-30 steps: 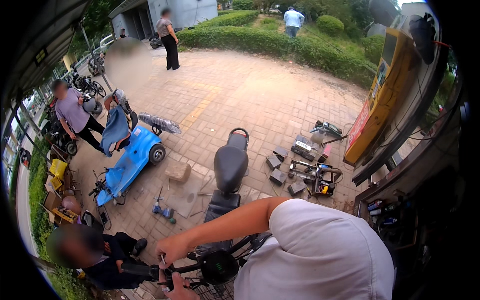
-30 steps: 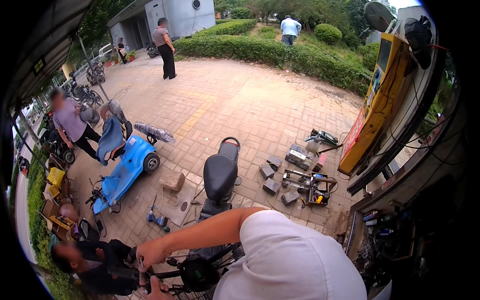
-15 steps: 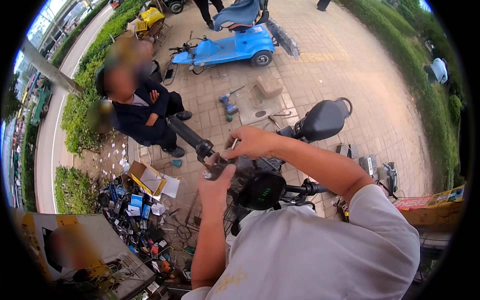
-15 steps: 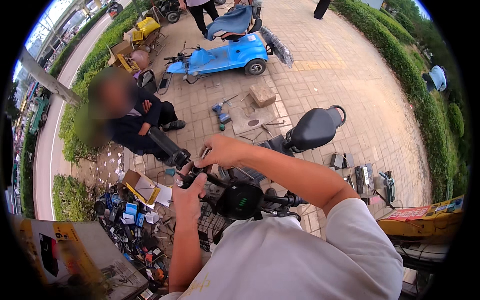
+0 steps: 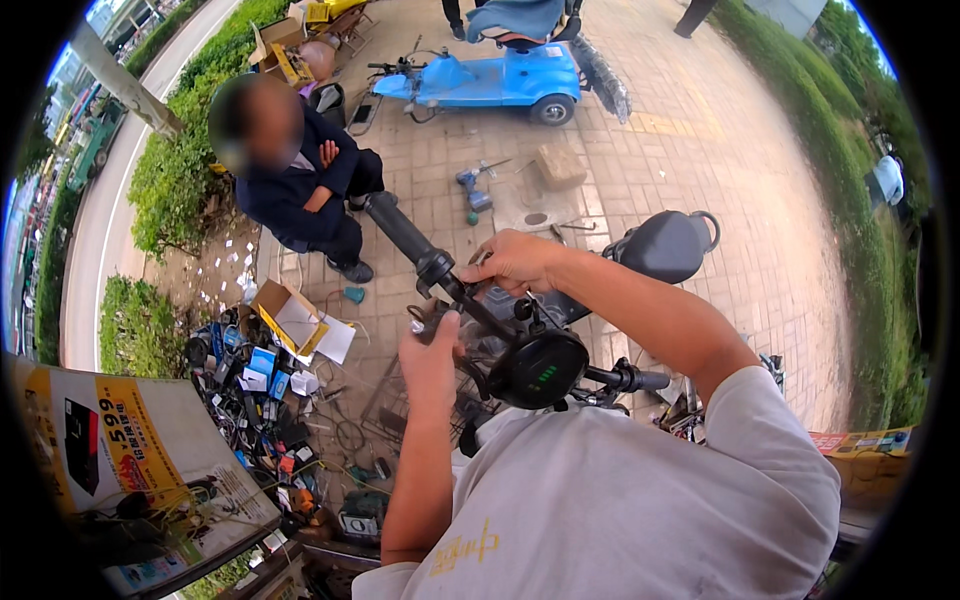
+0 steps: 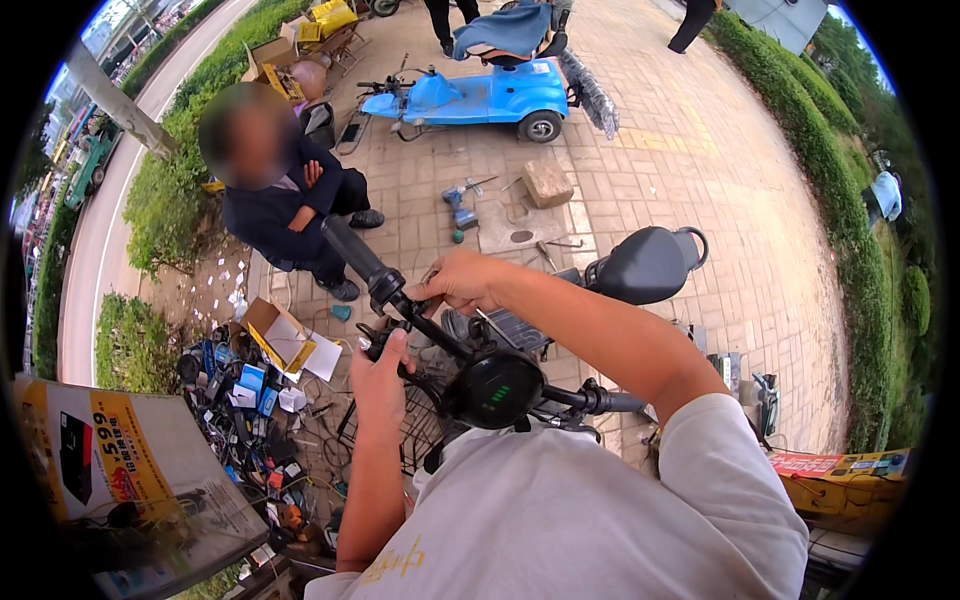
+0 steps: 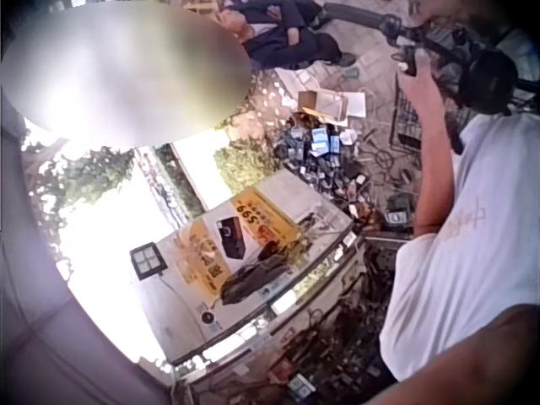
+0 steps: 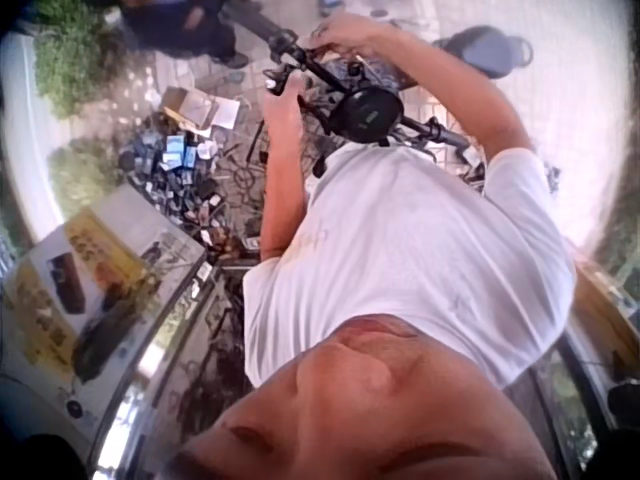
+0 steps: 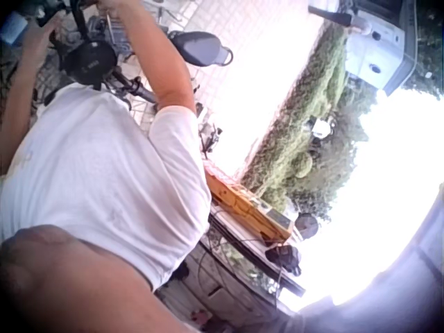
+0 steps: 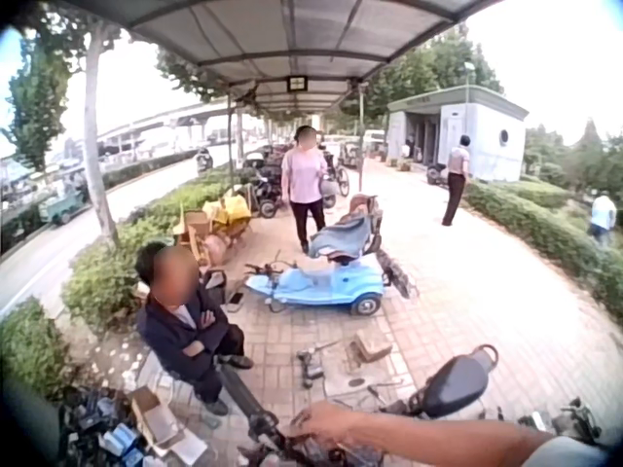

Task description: The person retrieves a tool from a cluttered workbench and walks outside to a parked electric scooter. They use the tool to tighten or adjust components on the scooter's handlebar stem and wiring area while a customer observes.

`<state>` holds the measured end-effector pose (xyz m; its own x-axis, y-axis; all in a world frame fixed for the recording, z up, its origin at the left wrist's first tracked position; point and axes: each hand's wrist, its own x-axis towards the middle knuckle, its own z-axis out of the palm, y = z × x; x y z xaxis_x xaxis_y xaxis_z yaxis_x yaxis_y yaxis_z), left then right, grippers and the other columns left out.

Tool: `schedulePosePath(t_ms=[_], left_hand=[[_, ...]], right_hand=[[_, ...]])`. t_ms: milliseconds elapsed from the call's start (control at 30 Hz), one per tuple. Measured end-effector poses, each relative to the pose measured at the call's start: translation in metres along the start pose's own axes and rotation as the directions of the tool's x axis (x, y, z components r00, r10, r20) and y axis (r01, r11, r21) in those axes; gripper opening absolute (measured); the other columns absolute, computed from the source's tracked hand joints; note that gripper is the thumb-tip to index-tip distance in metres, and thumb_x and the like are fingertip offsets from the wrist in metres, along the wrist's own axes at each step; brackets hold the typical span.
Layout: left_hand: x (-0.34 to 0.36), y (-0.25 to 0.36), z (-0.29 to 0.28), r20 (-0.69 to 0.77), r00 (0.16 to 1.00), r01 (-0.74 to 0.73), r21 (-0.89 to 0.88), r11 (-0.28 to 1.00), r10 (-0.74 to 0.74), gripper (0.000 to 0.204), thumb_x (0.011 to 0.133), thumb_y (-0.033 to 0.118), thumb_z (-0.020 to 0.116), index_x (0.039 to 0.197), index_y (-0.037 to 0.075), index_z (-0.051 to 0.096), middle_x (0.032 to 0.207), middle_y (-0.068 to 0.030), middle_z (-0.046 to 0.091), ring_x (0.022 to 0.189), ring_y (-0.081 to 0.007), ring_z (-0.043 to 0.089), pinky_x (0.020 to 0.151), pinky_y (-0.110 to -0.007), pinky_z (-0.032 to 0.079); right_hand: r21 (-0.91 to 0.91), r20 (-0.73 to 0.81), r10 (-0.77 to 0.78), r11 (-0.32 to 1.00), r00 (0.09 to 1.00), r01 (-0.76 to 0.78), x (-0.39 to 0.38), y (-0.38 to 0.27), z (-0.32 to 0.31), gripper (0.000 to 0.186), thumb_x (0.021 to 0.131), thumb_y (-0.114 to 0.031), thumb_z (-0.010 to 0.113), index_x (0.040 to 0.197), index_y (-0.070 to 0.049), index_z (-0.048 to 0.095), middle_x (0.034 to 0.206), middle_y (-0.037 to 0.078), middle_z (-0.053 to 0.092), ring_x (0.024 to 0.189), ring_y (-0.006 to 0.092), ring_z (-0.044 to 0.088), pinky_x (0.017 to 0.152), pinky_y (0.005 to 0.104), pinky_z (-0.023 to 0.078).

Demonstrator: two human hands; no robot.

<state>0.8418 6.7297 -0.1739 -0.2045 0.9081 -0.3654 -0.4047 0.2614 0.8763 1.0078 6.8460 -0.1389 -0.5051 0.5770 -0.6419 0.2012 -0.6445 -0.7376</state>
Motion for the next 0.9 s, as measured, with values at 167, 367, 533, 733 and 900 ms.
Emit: schedulePosePath(t_ms=[167, 367, 533, 733, 900], left_hand=[[0.007, 0.004, -0.002, -0.034, 0.999, 0.033, 0.024, 0.999, -0.032, 0.025, 0.084, 0.013, 0.068, 0.1, -0.003, 0.058, 0.08, -0.0071, 0.062, 0.065, -0.0142, 0.059, 0.056, -0.026, 0.048], [0.015, 0.006, 0.0, -0.027, 0.992, 0.119, -0.082, 0.99, -0.122, 0.023, 0.085, 0.014, 0.068, 0.096, -0.003, 0.058, 0.083, -0.0098, 0.063, 0.07, -0.0174, 0.063, 0.061, -0.029, 0.052], [0.015, 0.005, 0.005, -0.043, 0.993, 0.108, -0.028, 0.994, -0.109, 0.024, 0.085, 0.014, 0.068, 0.095, -0.003, 0.055, 0.084, -0.0103, 0.062, 0.068, -0.0178, 0.064, 0.061, -0.029, 0.053], [0.01, 0.001, 0.011, -0.085, 0.994, 0.064, -0.052, 0.997, -0.069, 0.021, 0.089, 0.016, 0.062, 0.096, 0.0, 0.051, 0.086, -0.0078, 0.06, 0.068, -0.0152, 0.061, 0.06, -0.03, 0.054], [0.002, -0.003, 0.004, 0.023, 0.998, 0.054, -0.161, 0.985, -0.05, 0.015, 0.093, 0.016, 0.055, 0.099, 0.003, 0.052, 0.087, -0.0047, 0.057, 0.072, -0.0125, 0.055, 0.068, -0.029, 0.052]], right_hand=[[0.05, 0.046, 0.07, 0.996, 0.997, -0.072, 0.012, 0.003, -0.002, 0.036, 0.084, -0.027, 0.072, 0.083, 0.007, 0.062, 0.059, 0.008, 0.053, 0.037, 0.0074, 0.024, 0.037, 0.0256, 0.019], [0.021, -0.035, 0.1, 0.995, 0.994, -0.099, 0.012, 0.001, 0.006, 0.037, 0.086, -0.029, 0.068, 0.079, 0.006, 0.06, 0.066, 0.013, 0.057, 0.037, 0.0091, 0.024, 0.036, 0.0266, 0.019], [-0.01, -0.141, 0.083, 0.996, 0.987, -0.085, 0.014, 0.004, 0.013, 0.034, 0.09, -0.026, 0.063, 0.078, 0.005, 0.059, 0.069, 0.015, 0.058, 0.037, 0.0093, 0.025, 0.036, 0.0281, 0.019], [-0.061, -0.257, 0.051, 0.996, 0.965, -0.069, 0.015, 0.005, 0.024, 0.027, 0.091, -0.022, 0.06, 0.082, 0.003, 0.062, 0.07, 0.013, 0.059, 0.039, 0.0093, 0.032, 0.036, 0.028, 0.02], [-0.047, -0.235, 0.063, 0.996, 0.97, -0.076, 0.013, 0.003, 0.021, 0.022, 0.092, -0.018, 0.056, 0.086, 0.002, 0.063, 0.069, 0.011, 0.058, 0.04, 0.0096, 0.035, 0.036, 0.0273, 0.022]])
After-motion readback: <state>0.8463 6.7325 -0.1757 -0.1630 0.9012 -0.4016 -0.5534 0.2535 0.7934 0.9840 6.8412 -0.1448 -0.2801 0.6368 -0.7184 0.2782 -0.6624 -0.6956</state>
